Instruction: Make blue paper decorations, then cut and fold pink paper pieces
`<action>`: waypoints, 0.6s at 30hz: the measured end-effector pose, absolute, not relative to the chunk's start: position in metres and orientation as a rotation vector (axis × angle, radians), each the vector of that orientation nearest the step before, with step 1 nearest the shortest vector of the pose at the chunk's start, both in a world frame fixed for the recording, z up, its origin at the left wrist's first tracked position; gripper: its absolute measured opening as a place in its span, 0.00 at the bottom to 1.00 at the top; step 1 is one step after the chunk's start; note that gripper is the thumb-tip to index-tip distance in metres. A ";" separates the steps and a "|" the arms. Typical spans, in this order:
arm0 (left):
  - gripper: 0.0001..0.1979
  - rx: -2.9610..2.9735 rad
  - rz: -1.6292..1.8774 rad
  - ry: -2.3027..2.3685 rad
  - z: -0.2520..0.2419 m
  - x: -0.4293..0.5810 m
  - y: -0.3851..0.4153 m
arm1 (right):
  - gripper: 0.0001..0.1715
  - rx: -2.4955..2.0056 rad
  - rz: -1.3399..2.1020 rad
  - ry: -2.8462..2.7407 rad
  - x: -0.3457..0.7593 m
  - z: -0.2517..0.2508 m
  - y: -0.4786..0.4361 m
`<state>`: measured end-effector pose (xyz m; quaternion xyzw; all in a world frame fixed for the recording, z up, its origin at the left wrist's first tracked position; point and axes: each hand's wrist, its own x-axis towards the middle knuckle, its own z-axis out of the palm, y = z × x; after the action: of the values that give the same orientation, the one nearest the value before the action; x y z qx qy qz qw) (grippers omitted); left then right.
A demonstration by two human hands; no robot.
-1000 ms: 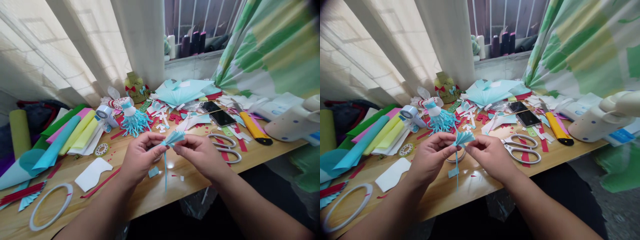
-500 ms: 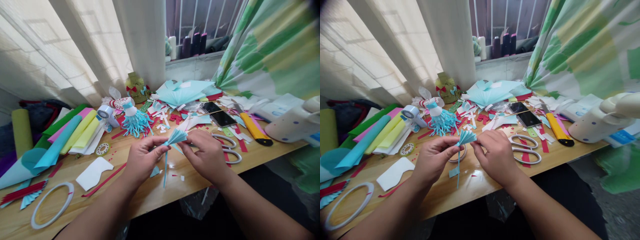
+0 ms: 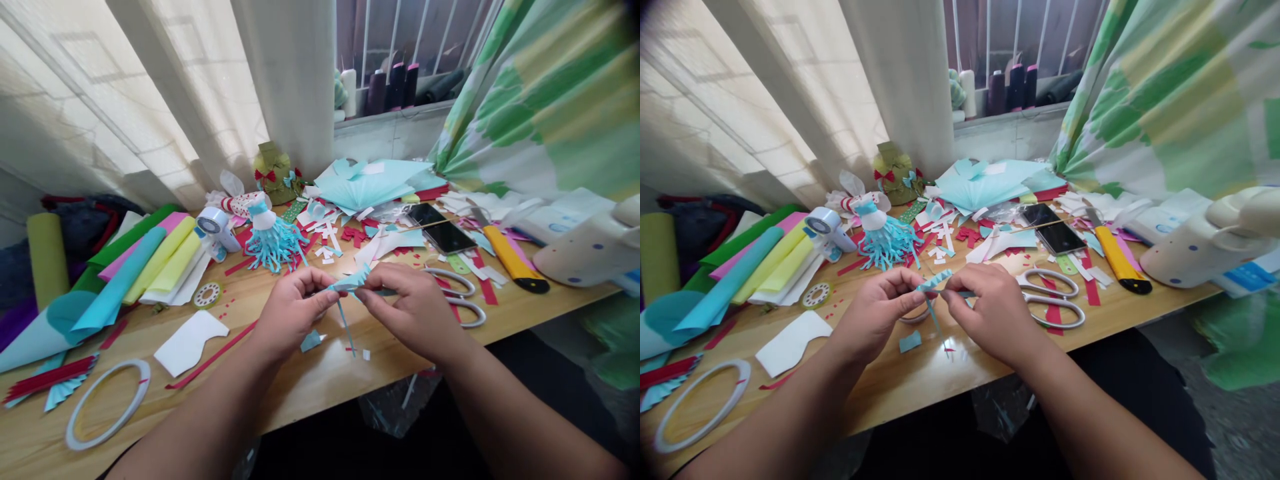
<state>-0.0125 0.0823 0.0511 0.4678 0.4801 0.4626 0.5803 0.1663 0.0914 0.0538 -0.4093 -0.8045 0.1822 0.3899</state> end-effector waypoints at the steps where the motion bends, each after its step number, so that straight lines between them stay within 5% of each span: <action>1: 0.07 1.089 1.067 1.116 0.051 -0.013 0.083 | 0.08 -1.039 0.474 -2.051 0.167 0.054 0.092; 18: 0.10 1.146 1.192 1.194 0.053 -0.007 0.081 | 0.08 -0.976 0.441 -2.139 0.171 0.055 0.094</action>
<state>-0.0073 0.0806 0.0532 0.4788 0.4989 0.4978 0.5235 0.1715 0.0945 0.0555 -0.3797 -0.8322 0.1715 0.3658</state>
